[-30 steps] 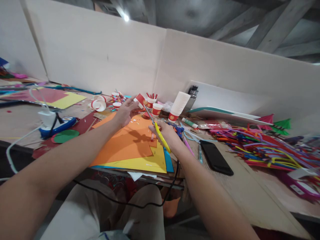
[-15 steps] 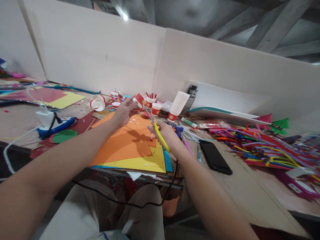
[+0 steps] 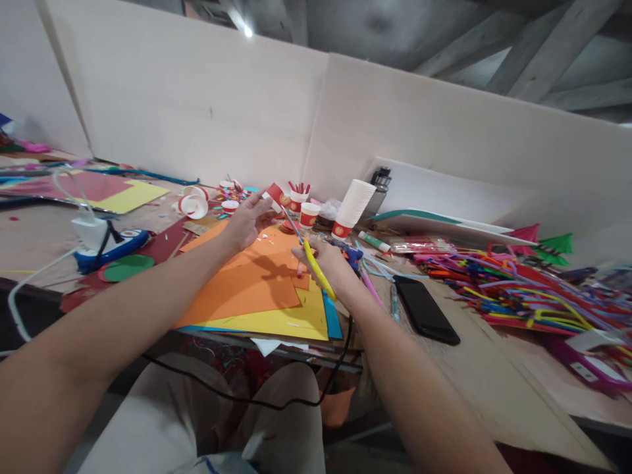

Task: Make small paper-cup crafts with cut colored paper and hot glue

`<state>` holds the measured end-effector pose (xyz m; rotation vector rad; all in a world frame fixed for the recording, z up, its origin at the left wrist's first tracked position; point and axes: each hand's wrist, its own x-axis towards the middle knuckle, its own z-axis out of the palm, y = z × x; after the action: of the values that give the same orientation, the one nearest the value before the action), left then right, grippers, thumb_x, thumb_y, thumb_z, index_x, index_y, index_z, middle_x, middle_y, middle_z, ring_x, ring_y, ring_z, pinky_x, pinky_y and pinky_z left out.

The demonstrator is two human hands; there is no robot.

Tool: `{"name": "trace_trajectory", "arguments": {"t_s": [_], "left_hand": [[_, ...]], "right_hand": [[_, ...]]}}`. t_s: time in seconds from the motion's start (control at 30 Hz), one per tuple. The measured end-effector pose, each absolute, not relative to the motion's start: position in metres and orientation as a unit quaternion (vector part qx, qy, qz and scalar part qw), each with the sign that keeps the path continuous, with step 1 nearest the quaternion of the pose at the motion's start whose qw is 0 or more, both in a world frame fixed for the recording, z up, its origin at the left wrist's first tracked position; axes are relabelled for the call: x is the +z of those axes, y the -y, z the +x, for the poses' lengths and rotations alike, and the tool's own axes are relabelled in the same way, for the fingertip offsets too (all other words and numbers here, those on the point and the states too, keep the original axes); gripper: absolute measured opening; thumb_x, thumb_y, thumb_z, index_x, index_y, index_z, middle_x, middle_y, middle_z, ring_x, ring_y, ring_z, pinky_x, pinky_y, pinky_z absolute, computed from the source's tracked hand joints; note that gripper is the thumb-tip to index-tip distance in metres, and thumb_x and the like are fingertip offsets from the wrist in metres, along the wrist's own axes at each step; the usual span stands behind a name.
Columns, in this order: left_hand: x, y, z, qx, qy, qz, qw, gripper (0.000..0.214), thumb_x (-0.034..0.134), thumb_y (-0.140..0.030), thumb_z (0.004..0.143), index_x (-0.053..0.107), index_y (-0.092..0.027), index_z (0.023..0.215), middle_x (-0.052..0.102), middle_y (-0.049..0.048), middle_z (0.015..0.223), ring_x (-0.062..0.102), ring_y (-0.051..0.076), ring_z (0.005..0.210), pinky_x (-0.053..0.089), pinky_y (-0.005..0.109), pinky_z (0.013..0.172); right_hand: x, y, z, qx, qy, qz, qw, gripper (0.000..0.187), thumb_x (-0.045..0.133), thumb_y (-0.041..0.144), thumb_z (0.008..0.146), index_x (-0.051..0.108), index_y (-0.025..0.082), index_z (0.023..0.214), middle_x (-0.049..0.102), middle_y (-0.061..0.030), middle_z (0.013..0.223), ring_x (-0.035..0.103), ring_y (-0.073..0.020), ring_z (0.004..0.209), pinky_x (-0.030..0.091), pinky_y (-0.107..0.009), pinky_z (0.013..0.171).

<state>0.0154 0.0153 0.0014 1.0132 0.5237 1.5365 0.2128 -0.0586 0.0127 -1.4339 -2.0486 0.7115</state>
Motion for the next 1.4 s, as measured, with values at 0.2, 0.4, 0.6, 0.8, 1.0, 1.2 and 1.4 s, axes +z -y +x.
{"name": "trace_trajectory", "arguments": {"t_s": [0.2,0.4,0.6,0.8,1.0,1.2,1.4], "left_hand": [[0.0037,-0.013,0.016,0.663,-0.217,0.435,0.57,0.03,0.079,-0.03,0.072,0.062,-0.019,0.094,0.068,-0.0016,0.077,0.067,0.011,0.069,0.049,0.022,0.061],[0.0038,-0.0134,0.0172,0.673,-0.227,0.426,0.561,0.03,0.079,-0.029,0.072,0.059,-0.018,0.09,0.067,-0.0018,0.076,0.067,0.011,0.068,0.048,0.021,0.061],[0.0017,-0.0156,0.016,0.663,-0.229,0.436,0.564,0.029,0.08,-0.031,0.072,0.058,-0.018,0.086,0.067,-0.0009,0.074,0.068,0.012,0.069,0.049,0.021,0.061],[0.0,-0.0172,0.016,0.669,-0.227,0.447,0.549,0.034,0.082,-0.032,0.069,0.058,-0.018,0.087,0.068,-0.0011,0.074,0.067,0.01,0.066,0.049,0.02,0.059],[-0.0023,-0.019,0.0159,0.679,-0.223,0.486,0.502,0.034,0.081,-0.036,0.07,0.061,-0.017,0.09,0.066,-0.0005,0.073,0.065,0.01,0.067,0.049,0.019,0.059],[-0.0031,-0.02,0.0145,0.67,-0.22,0.496,0.507,0.032,0.08,-0.037,0.07,0.062,-0.016,0.087,0.068,0.0017,0.076,0.065,0.01,0.068,0.049,0.019,0.059],[-0.0037,-0.0207,0.0144,0.669,-0.219,0.499,0.505,0.032,0.079,-0.036,0.071,0.063,-0.015,0.09,0.069,0.0031,0.08,0.065,0.011,0.07,0.049,0.02,0.06]], "right_hand": [[0.0133,0.058,0.2135,0.252,0.763,-0.533,0.265,0.041,0.055,0.06,0.086,0.06,0.019,0.09,0.063,-0.0011,0.069,0.055,-0.0097,0.046,0.039,-0.02,0.046],[0.0107,0.0542,0.2156,0.241,0.771,-0.53,0.258,0.043,0.053,0.062,0.086,0.059,0.019,0.09,0.063,-0.0011,0.067,0.054,-0.0099,0.046,0.04,-0.021,0.046],[0.0102,0.0552,0.2151,0.232,0.776,-0.524,0.265,0.044,0.051,0.063,0.087,0.059,0.019,0.088,0.063,-0.0015,0.068,0.053,-0.0094,0.046,0.039,-0.021,0.047],[0.0098,0.0541,0.2157,0.212,0.78,-0.528,0.259,0.044,0.051,0.062,0.087,0.06,0.018,0.086,0.063,-0.0025,0.07,0.055,-0.0105,0.051,0.039,-0.021,0.049],[0.0098,0.0545,0.2159,0.225,0.78,-0.523,0.26,0.044,0.051,0.061,0.088,0.059,0.018,0.087,0.062,-0.001,0.067,0.053,-0.0092,0.047,0.037,-0.02,0.046],[0.008,0.0542,0.2169,0.242,0.774,-0.522,0.265,0.043,0.051,0.061,0.088,0.06,0.019,0.089,0.062,-0.0003,0.063,0.053,-0.0092,0.045,0.038,-0.02,0.046],[0.0078,0.0528,0.2182,0.237,0.778,-0.523,0.256,0.044,0.051,0.061,0.088,0.062,0.018,0.092,0.064,-0.0019,0.064,0.054,-0.0099,0.048,0.038,-0.02,0.047]]}}
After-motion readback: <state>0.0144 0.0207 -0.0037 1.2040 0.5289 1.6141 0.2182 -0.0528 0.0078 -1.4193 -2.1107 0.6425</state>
